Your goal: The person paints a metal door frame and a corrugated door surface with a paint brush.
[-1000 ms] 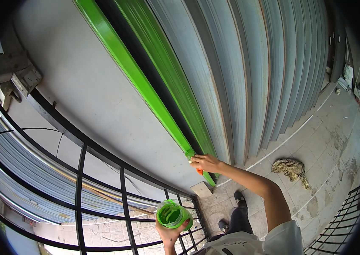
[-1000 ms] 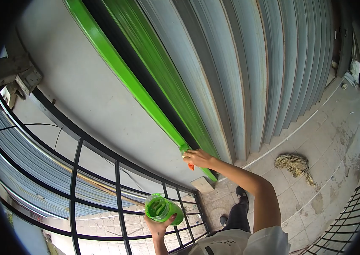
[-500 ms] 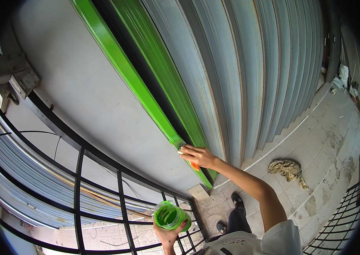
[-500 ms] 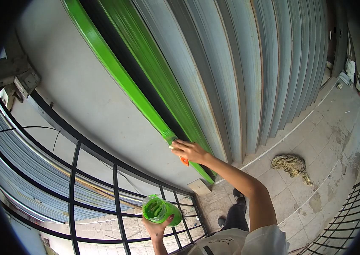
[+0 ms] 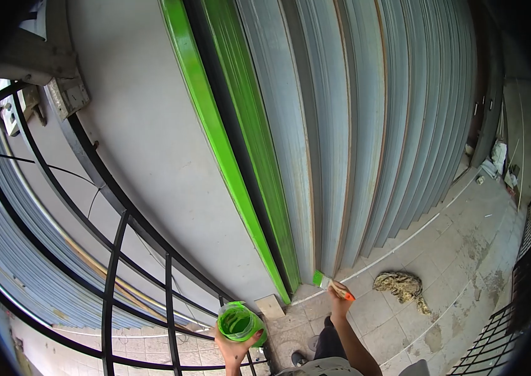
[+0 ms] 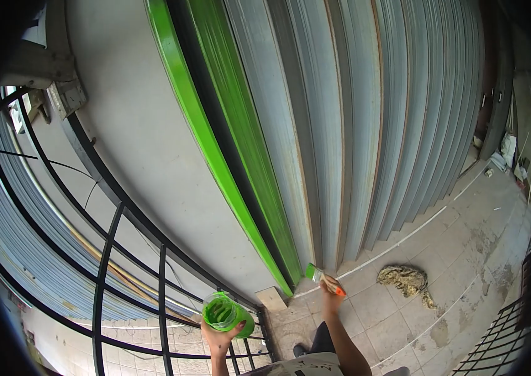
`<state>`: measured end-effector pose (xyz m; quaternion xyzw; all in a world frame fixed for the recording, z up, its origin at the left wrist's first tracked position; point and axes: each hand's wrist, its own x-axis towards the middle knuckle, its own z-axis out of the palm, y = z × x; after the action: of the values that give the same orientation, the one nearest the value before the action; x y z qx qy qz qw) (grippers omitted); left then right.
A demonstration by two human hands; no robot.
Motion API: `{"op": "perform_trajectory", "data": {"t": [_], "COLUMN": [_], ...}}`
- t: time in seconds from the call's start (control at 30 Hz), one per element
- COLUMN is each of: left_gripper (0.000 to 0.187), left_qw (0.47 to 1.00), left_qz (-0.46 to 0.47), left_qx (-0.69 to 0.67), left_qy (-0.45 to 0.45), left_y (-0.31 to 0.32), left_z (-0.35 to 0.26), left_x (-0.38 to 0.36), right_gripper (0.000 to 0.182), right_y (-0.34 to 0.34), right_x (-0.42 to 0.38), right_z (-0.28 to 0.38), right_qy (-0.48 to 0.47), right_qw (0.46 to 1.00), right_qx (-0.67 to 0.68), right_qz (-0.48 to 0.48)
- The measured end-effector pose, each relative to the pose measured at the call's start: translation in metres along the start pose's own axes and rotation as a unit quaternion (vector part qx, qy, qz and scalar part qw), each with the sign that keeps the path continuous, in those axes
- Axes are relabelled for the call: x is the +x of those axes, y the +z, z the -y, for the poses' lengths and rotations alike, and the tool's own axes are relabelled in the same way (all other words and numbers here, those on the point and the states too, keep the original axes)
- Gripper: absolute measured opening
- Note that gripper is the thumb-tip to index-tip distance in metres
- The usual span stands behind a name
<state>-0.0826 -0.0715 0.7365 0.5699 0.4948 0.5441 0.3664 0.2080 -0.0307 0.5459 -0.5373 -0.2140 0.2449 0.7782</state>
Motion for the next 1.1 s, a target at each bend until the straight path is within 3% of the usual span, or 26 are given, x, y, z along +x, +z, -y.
{"op": "perform_trajectory", "data": {"t": [0.07, 0.17, 0.3, 0.43, 0.53, 0.63, 0.77, 0.87, 0.9, 1.0, 1.03, 1.1], "left_gripper": [0.081, 0.081, 0.081, 0.080, 0.080, 0.081, 0.080, 0.080, 0.081, 0.083, 0.084, 0.082], "left_qw": [1.000, 1.000, 0.999, 0.994, 0.990, 0.990, 0.989, 0.983, 0.981, 0.979, 0.979, 0.975], "left_qz": [-0.003, -0.010, -0.044, -0.098, -0.114, -0.134, -0.144, -0.178, -0.189, -0.200, -0.202, -0.215], "left_qx": [-0.020, -0.007, -0.020, 0.042, 0.085, 0.053, 0.018, 0.032, 0.033, 0.032, 0.021, 0.033], "left_qy": [0.002, 0.010, -0.007, 0.016, 0.016, -0.004, -0.029, -0.036, -0.035, -0.034, -0.034, -0.052], "left_y": [0.003, 0.006, 0.018, 0.039, 0.060, 0.081, 0.099, 0.112, 0.116, 0.120, 0.122, 0.125], "left_z": [0.003, 0.008, 0.018, 0.041, 0.056, 0.065, 0.065, 0.064, 0.063, 0.067, 0.064, 0.057], "left_x": [-0.003, -0.014, -0.038, -0.067, -0.086, -0.107, -0.138, -0.164, -0.172, -0.192, -0.196, -0.208], "right_gripper": [0.034, 0.041, 0.041, 0.051, 0.046, 0.035, 0.022, 0.025, 0.035, 0.046, 0.057, 0.056], "right_y": [-0.036, -0.102, -0.176, -0.218, -0.241, -0.272, -0.320, -0.367, -0.384, -0.401, -0.403, -0.399], "right_x": [-0.002, 0.009, 0.028, 0.045, 0.055, 0.059, 0.049, 0.046, 0.044, 0.041, 0.040, 0.042], "right_z": [0.015, 0.019, 0.019, 0.026, 0.053, 0.074, 0.101, 0.088, 0.081, 0.080, 0.081, 0.078], "right_qy": [0.179, 0.266, 0.236, 0.211, 0.218, 0.149, 0.171, 0.179, 0.174, 0.201, 0.202, 0.205], "right_qw": [0.966, 0.909, 0.894, 0.896, 0.899, 0.924, 0.914, 0.911, 0.911, 0.895, 0.900, 0.900], "right_qx": [0.151, 0.242, 0.249, 0.269, 0.268, 0.275, 0.285, 0.275, 0.288, 0.284, 0.278, 0.289], "right_qz": [-0.106, -0.211, -0.290, -0.282, -0.268, -0.218, -0.232, -0.249, -0.236, -0.278, -0.266, -0.253]}}
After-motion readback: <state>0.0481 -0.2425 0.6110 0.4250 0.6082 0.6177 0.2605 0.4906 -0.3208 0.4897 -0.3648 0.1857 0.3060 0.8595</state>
